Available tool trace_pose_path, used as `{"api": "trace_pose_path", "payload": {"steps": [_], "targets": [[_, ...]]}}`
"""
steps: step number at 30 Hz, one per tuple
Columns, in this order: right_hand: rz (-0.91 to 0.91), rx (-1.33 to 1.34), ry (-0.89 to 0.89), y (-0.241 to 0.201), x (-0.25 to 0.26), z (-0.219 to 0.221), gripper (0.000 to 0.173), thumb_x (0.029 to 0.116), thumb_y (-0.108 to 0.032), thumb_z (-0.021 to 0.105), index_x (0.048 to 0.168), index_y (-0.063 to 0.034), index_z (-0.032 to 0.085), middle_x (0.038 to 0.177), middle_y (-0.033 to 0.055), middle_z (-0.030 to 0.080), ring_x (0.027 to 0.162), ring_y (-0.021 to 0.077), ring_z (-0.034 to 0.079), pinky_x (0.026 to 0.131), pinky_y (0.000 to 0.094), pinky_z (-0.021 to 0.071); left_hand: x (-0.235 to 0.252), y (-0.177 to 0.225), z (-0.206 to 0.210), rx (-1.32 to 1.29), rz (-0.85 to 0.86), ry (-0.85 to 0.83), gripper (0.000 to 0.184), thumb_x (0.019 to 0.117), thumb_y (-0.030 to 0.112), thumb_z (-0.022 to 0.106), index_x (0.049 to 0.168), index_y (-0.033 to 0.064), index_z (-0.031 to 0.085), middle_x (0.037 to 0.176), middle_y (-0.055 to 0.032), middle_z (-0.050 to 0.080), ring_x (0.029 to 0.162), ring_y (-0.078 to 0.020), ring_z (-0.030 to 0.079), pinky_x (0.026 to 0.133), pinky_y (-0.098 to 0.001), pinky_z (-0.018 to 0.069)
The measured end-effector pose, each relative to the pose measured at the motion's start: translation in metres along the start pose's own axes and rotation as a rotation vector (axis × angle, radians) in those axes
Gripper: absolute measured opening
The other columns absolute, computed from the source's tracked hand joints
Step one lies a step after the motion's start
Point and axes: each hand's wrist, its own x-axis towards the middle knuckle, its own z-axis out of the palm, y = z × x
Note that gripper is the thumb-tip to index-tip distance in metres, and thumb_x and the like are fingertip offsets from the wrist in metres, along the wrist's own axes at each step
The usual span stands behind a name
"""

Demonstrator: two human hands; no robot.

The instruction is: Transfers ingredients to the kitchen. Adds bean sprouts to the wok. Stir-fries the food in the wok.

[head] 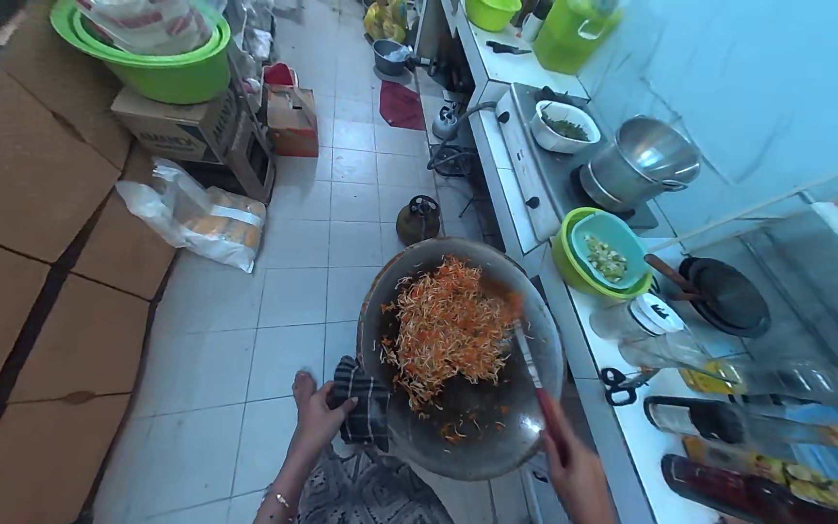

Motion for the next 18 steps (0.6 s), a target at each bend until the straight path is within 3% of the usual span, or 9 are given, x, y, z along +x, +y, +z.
{"api": "trace_pose_path", "payload": {"steps": [2,3,5,8,11,13,14,16,18], "targets": [[0.163,-0.2,-0.262,-0.004,0.006,0.014,0.06,0.0999,-0.018,0.058,0.158,-0.0262,0.044,0.108,0.0225,0.073,0.092,0.0433,0.071,0.082,0.0626,0.0556,-0.003,-0.001,0.001,0.022,0.009,-0.002,0.055,0.0794,0.022,0.085,0.127,0.003,0.066,0.122,-0.0159,0.07,0.114,-0.0262,0.068,0.099,-0.0476,0.0555],[0.189,-0.215,-0.313,-0.005,0.016,0.014,0.061,0.0996,-0.02,0.058,0.158,-0.0287,0.043,0.107,0.0225,0.073,0.095,0.0448,0.071,0.084,0.0643,0.0548,0.001,0.002,-0.001,0.037,0.018,0.005,0.056,0.079,0.023,0.085,0.128,0.0027,0.066,0.126,-0.0167,0.069,0.116,-0.0271,0.067,0.1,-0.0478,0.0549],[0.21,-0.184,-0.361,0.004,0.041,-0.009,0.057,0.0992,-0.022,0.06,0.155,-0.0247,0.049,0.106,0.0237,0.074,0.096,0.0454,0.071,0.085,0.0665,0.0542,0.001,0.002,-0.003,0.051,0.015,0.008,0.057,0.0797,0.025,0.084,0.129,0.0034,0.066,0.143,-0.0179,0.059,0.126,-0.0277,0.061,0.105,-0.0462,0.0522],[0.438,-0.192,-0.6,0.015,0.08,-0.066,0.042,0.1048,-0.024,0.056,0.144,-0.008,0.056,0.113,0.0252,0.07,0.096,0.0392,0.073,0.084,0.0592,0.0597,0.001,0.002,0.0,0.056,0.022,0.012,0.055,0.078,0.024,0.084,0.126,0.0034,0.068,0.151,-0.0203,0.05,0.132,-0.0298,0.057,0.107,-0.0462,0.0506],[0.611,-0.288,-0.734,0.022,0.128,-0.073,0.039,0.1073,-0.029,0.05,0.129,0.0026,0.059,0.117,0.0251,0.068,0.098,0.0348,0.073,0.087,0.0524,0.0597,0.004,-0.003,-0.001,0.097,0.036,0.043,0.053,0.0746,0.03,0.086,0.12,0.0062,0.072,0.152,-0.0191,0.05,0.137,-0.0303,0.053,0.109,-0.0472,0.0492],[0.544,-0.253,-0.678,0.022,0.164,-0.049,0.044,0.1076,-0.032,0.049,0.13,0.003,0.061,0.121,0.0257,0.067,0.105,0.0364,0.07,0.093,0.0545,0.0552,0.008,-0.002,-0.001,0.122,0.037,0.031,0.056,0.075,0.033,0.085,0.123,0.007,0.072,0.156,-0.0191,0.046,0.143,-0.0321,0.046,0.113,-0.0486,0.0449],[0.464,-0.224,-0.634,0.017,0.179,-0.031,0.042,0.1075,-0.03,0.048,0.131,0.0018,0.061,0.121,0.0261,0.067,0.108,0.038,0.069,0.095,0.0561,0.0535,0.008,0.001,-0.002,0.127,0.039,0.025,0.055,0.0757,0.032,0.084,0.123,0.0072,0.072,0.152,-0.0189,0.05,0.141,-0.0325,0.048,0.112,-0.0496,0.045],[0.229,-0.163,-0.557,0.008,0.201,0.007,0.039,0.107,-0.025,0.049,0.138,-0.0043,0.062,0.12,0.0265,0.068,0.11,0.0415,0.068,0.097,0.0596,0.0517,0.009,0.011,-0.004,0.121,0.047,0.019,0.051,0.0778,0.029,0.084,0.122,0.0073,0.07,0.126,-0.0139,0.07,0.123,-0.0287,0.063,0.106,-0.0505,0.0504],[0.029,-0.17,-0.575,-0.003,0.206,0.021,0.043,0.1065,-0.025,0.05,0.148,-0.015,0.056,0.12,0.0229,0.07,0.112,0.04,0.068,0.1,0.0591,0.0506,0.011,0.02,-0.011,0.104,0.048,-0.008,0.048,0.0806,0.024,0.083,0.122,0.0051,0.069,0.114,-0.0125,0.074,0.117,-0.0286,0.066,0.106,-0.0517,0.0498]]}}
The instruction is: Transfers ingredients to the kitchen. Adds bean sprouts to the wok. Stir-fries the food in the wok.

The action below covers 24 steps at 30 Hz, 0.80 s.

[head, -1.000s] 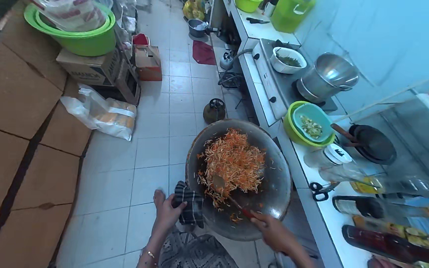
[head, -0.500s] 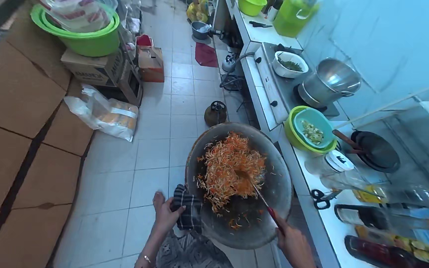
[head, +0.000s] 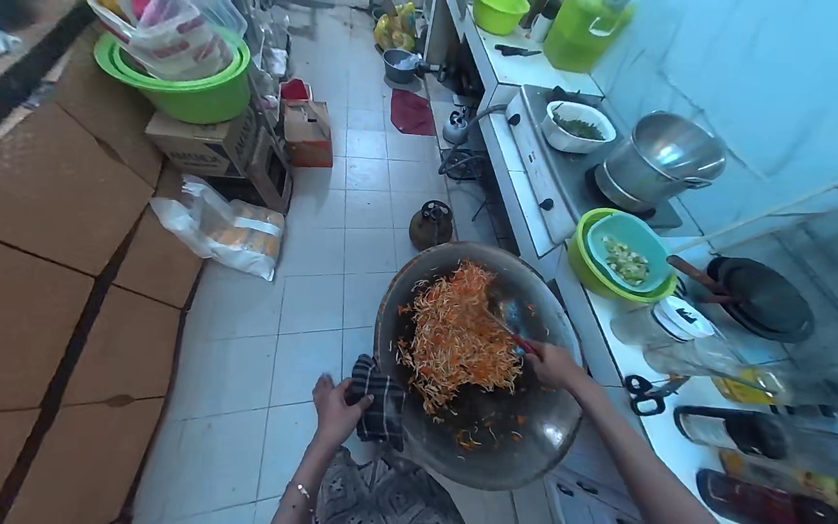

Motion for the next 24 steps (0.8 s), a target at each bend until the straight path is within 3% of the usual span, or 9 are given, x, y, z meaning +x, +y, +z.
{"api": "trace_pose_path", "payload": {"steps": [2,4,7,9,13,15,17,20,24], "targets": [[-0.091,-0.112,-0.042,-0.002,-0.021,-0.021,0.047,0.1056,-0.025,0.054,0.152,-0.0209,0.052,0.121,0.022,0.07,0.112,0.0409,0.067,0.1,0.0611,0.0494,0.002,0.004,-0.005,-0.025,0.011,0.001,0.048,0.0817,0.021,0.082,0.124,0.0036,0.068,0.116,-0.0141,0.073,0.121,-0.0304,0.064,0.107,-0.0519,0.0482],[-0.013,-0.145,-0.114,0.009,-0.057,-0.052,0.043,0.105,-0.026,0.058,0.148,-0.0218,0.057,0.119,0.0212,0.071,0.107,0.0393,0.069,0.097,0.0604,0.0517,0.0,0.004,-0.009,-0.03,0.002,0.0,0.049,0.0826,0.021,0.082,0.126,0.0028,0.067,0.121,-0.0164,0.071,0.126,-0.0326,0.06,0.11,-0.0521,0.0457],[0.328,-0.114,-0.258,0.028,-0.097,-0.08,0.036,0.107,-0.03,0.054,0.136,-0.0111,0.064,0.107,0.0199,0.071,0.085,0.0302,0.071,0.081,0.0483,0.0573,0.002,0.001,-0.006,0.034,-0.008,0.008,0.052,0.0804,0.026,0.081,0.126,0.0044,0.068,0.122,-0.0156,0.071,0.128,-0.0335,0.059,0.111,-0.0537,0.0438],[0.483,-0.118,-0.297,0.031,-0.087,-0.069,0.039,0.1072,-0.033,0.053,0.128,-0.0016,0.064,0.115,0.0225,0.067,0.097,0.0323,0.069,0.088,0.0507,0.0547,0.006,0.002,-0.006,0.072,-0.009,0.011,0.053,0.0803,0.029,0.081,0.126,0.0057,0.068,0.121,-0.0148,0.072,0.128,-0.0336,0.06,0.112,-0.0555,0.0425],[0.169,0.033,-0.136,0.007,-0.043,0.015,0.041,0.1057,-0.031,0.052,0.136,-0.0056,0.065,0.126,0.0257,0.067,0.118,0.0412,0.064,0.104,0.0603,0.0475,0.007,0.008,-0.005,0.091,-0.024,0.001,0.051,0.0815,0.03,0.08,0.126,0.0075,0.068,0.119,-0.0125,0.072,0.128,-0.0333,0.059,0.113,-0.0581,0.0391],[-0.01,0.009,-0.066,-0.012,-0.043,0.045,0.046,0.1059,-0.03,0.05,0.149,-0.014,0.055,0.126,0.0236,0.068,0.119,0.0412,0.065,0.105,0.0598,0.048,0.005,0.008,-0.007,0.046,-0.008,-0.004,0.048,0.0831,0.026,0.08,0.126,0.0065,0.067,0.117,-0.0122,0.073,0.123,-0.0302,0.062,0.111,-0.0552,0.0429],[-0.068,-0.096,-0.037,-0.011,-0.067,0.038,0.05,0.1052,-0.034,0.052,0.154,-0.026,0.049,0.12,0.0204,0.071,0.113,0.0409,0.068,0.1,0.0616,0.0508,0.001,0.008,-0.011,-0.007,0.006,-0.005,0.045,0.0831,0.022,0.081,0.123,0.0053,0.068,0.113,-0.0116,0.074,0.114,-0.026,0.068,0.105,-0.0499,0.0507],[-0.023,-0.206,-0.088,0.026,-0.104,-0.01,0.045,0.1028,-0.036,0.057,0.148,-0.0339,0.057,0.117,0.0183,0.073,0.109,0.0414,0.068,0.096,0.065,0.0505,-0.002,0.005,-0.01,-0.023,0.01,-0.007,0.045,0.0825,0.02,0.08,0.123,0.0039,0.068,0.115,-0.0137,0.073,0.116,-0.028,0.066,0.106,-0.0508,0.0494],[0.318,-0.214,-0.372,0.045,-0.112,-0.046,0.038,0.1043,-0.036,0.058,0.134,-0.013,0.066,0.111,0.0206,0.072,0.094,0.0347,0.071,0.088,0.0556,0.0558,0.001,0.009,-0.007,0.023,-0.002,0.009,0.046,0.0826,0.023,0.08,0.124,0.0057,0.068,0.116,-0.0132,0.073,0.121,-0.0302,0.063,0.109,-0.0543,0.0454]]}}
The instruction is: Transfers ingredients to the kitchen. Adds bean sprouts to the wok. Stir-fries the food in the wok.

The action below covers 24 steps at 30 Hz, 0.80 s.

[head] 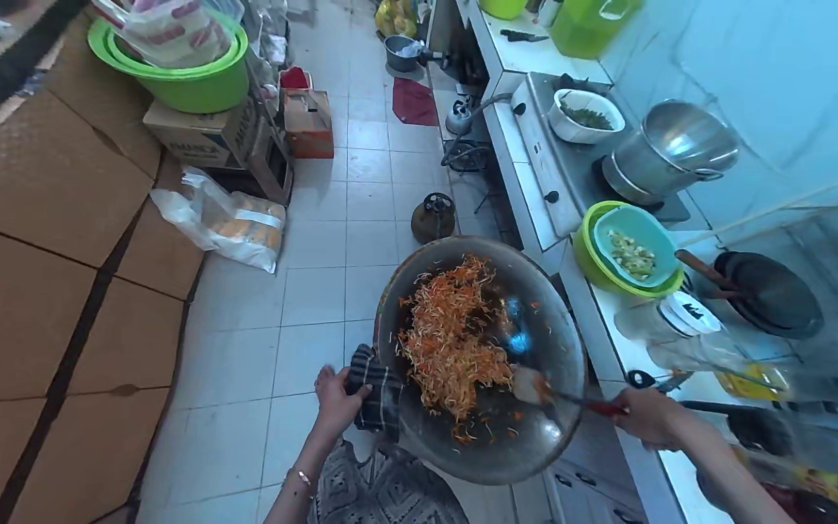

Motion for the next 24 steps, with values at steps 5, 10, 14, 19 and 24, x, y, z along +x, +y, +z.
{"api": "trace_pose_path", "payload": {"steps": [5,10,14,19,24], "targets": [[-0.197,0.283,-0.254,-0.088,0.038,0.036,0.043,0.1083,-0.045,0.045,0.129,-0.0104,0.062,0.085,0.0076,0.063,0.062,0.0156,0.056,0.061,0.0358,0.0503,0.002,-0.001,0.001,0.147,-0.026,0.004,0.056,0.0833,0.034,0.077,0.131,0.0064,0.066,0.128,-0.0179,0.068,0.134,-0.0381,0.053,0.117,-0.0611,0.0331],[-0.313,1.099,-0.056,-0.157,0.086,0.095,0.043,0.1104,-0.039,0.046,0.144,-0.0137,0.054,0.08,0.0066,0.063,0.052,0.0123,0.054,0.047,0.0277,0.0465,0.002,-0.004,0.001,0.102,-0.016,0.004,0.054,0.083,0.035,0.078,0.129,0.0083,0.067,0.123,-0.0127,0.071,0.13,-0.0327,0.057,0.117,-0.0586,0.0351],[-0.341,1.627,-0.119,-0.139,0.074,0.121,0.04,0.1125,-0.028,0.037,0.149,-0.0153,0.048,0.074,0.0012,0.054,0.05,0.0073,0.047,0.043,0.0215,0.0413,0.002,-0.001,-0.002,0.06,-0.007,-0.013,0.051,0.0831,0.033,0.08,0.126,0.0092,0.068,0.117,-0.0096,0.074,0.123,-0.0283,0.063,0.113,-0.0566,0.0405],[-0.273,1.65,-0.047,-0.063,0.029,0.104,0.038,0.1137,-0.027,0.024,0.136,-0.0121,0.051,0.066,-0.0027,0.05,0.042,0.0019,0.04,0.037,0.0167,0.0349,0.002,-0.004,0.0,0.081,0.0,-0.001,0.05,0.0818,0.033,0.079,0.124,0.0087,0.069,0.116,-0.0101,0.074,0.124,-0.0295,0.062,0.115,-0.0574,0.0376],[-0.097,0.691,0.284,-0.107,0.011,0.082,0.042,0.1119,-0.024,0.035,0.138,-0.0001,0.057,0.103,0.0221,0.069,0.086,0.0331,0.069,0.078,0.0501,0.057,0.001,0.0,0.002,0.065,-0.001,-0.007,0.049,0.0824,0.028,0.08,0.124,0.0055,0.068,0.12,-0.014,0.072,0.13,-0.0354,0.056,0.115,-0.0593,0.0365]]}}
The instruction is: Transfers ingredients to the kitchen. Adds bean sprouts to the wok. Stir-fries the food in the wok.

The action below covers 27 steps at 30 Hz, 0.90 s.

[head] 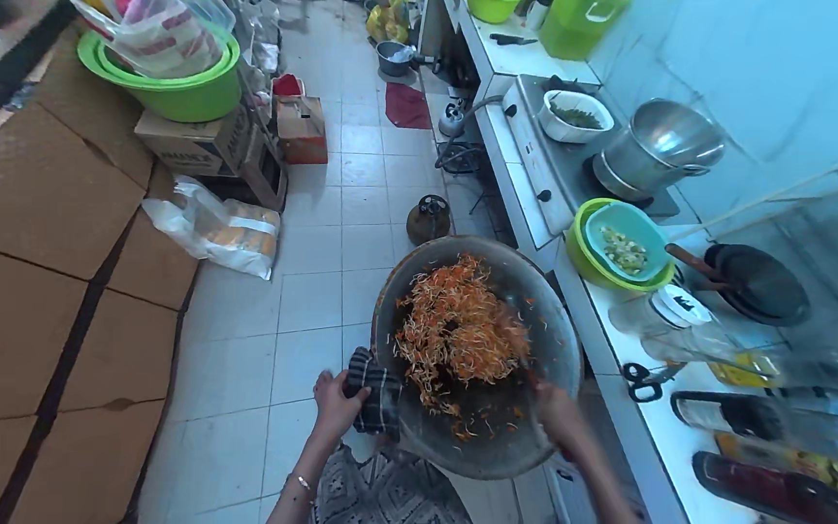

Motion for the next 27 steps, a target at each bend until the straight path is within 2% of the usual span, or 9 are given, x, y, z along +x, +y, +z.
{"api": "trace_pose_path", "payload": {"steps": [1,2,4,9,13,16,20,23,27], "targets": [[-0.001,-0.146,-0.06,-0.014,-0.004,0.024,0.042,0.1101,-0.023,0.038,0.139,0.0013,0.056,0.119,0.0281,0.067,0.108,0.0413,0.068,0.095,0.0578,0.0527,-0.001,0.0,0.0,-0.007,0.006,-0.004,0.048,0.0826,0.027,0.08,0.123,0.0056,0.068,0.119,-0.0131,0.072,0.129,-0.0342,0.057,0.114,-0.0587,0.0372],[-0.026,-0.259,-0.108,-0.023,-0.01,0.049,0.044,0.1104,-0.026,0.038,0.143,-0.0011,0.052,0.124,0.0294,0.066,0.116,0.0442,0.065,0.1,0.0599,0.0508,-0.002,0.0,0.0,-0.017,0.014,-0.002,0.046,0.0825,0.027,0.08,0.121,0.0058,0.069,0.116,-0.0118,0.073,0.126,-0.0325,0.06,0.113,-0.0576,0.0396],[-0.143,-0.35,-0.211,-0.027,-0.025,0.065,0.048,0.1117,-0.031,0.035,0.152,-0.0073,0.046,0.12,0.0286,0.067,0.111,0.0449,0.067,0.097,0.0604,0.052,-0.001,-0.002,-0.002,-0.042,0.02,0.002,0.045,0.0826,0.026,0.08,0.121,0.0052,0.069,0.114,-0.0119,0.074,0.123,-0.0315,0.062,0.112,-0.0568,0.0415],[-0.259,-0.47,-0.361,0.008,-0.015,-0.065,0.044,0.1086,-0.042,0.049,0.148,-0.0258,0.057,0.109,0.0195,0.073,0.089,0.0363,0.072,0.085,0.0592,0.057,-0.007,-0.004,-0.002,-0.07,0.025,-0.012,0.044,0.083,0.025,0.081,0.12,0.0058,0.069,0.11,-0.0101,0.075,0.115,-0.0261,0.067,0.107,-0.0525,0.0474],[-0.1,-0.805,-0.259,-0.02,-0.002,-0.165,0.036,0.106,-0.033,0.058,0.14,-0.0237,0.066,0.118,0.0209,0.072,0.106,0.0406,0.069,0.098,0.063,0.0494,-0.009,-0.003,-0.003,-0.049,0.019,-0.015,0.052,0.0834,0.025,0.081,0.127,0.0019,0.065,0.121,-0.0179,0.071,0.13,-0.0374,0.057,0.114,-0.0572,0.0397],[0.089,-0.974,-0.267,-0.033,0.017,-0.181,0.034,0.1024,-0.034,0.064,0.129,-0.0144,0.072,0.114,0.0204,0.072,0.102,0.0371,0.069,0.093,0.059,0.0519,-0.011,-0.004,-0.004,-0.07,0.03,-0.035,0.051,0.084,0.024,0.081,0.127,0.0015,0.065,0.12,-0.0172,0.071,0.128,-0.0351,0.058,0.113,-0.0553,0.0407],[0.131,-0.803,-0.511,-0.011,0.032,-0.155,0.039,0.102,-0.04,0.064,0.133,-0.0165,0.068,0.095,0.0123,0.07,0.071,0.0187,0.06,0.069,0.0399,0.0505,-0.013,-0.01,-0.004,-0.124,0.032,-0.045,0.051,0.0849,0.024,0.081,0.128,0.0014,0.065,0.116,-0.0147,0.073,0.115,-0.0266,0.068,0.104,-0.0468,0.0518],[-0.015,-0.585,-0.7,0.003,0.016,-0.102,0.041,0.1086,-0.04,0.05,0.143,-0.021,0.059,0.093,0.0113,0.068,0.065,0.017,0.058,0.063,0.0371,0.0518,-0.021,-0.023,0.003,-0.108,0.007,-0.053,0.066,0.0826,0.029,0.081,0.139,0.002,0.058,0.127,-0.0156,0.069,0.118,-0.0245,0.067,0.104,-0.0447,0.0537],[-0.197,-0.129,-0.673,-0.011,-0.017,0.012,0.046,0.1117,-0.04,0.037,0.153,-0.022,0.049,0.079,0.0093,0.063,0.056,0.018,0.056,0.055,0.0372,0.0508,-0.049,-0.011,0.007,-0.195,-0.059,-0.155,0.068,0.0822,0.02,0.082,0.14,0.0004,0.052,0.12,-0.0145,0.071,0.109,-0.0207,0.071,0.098,-0.0416,0.0573]]}}
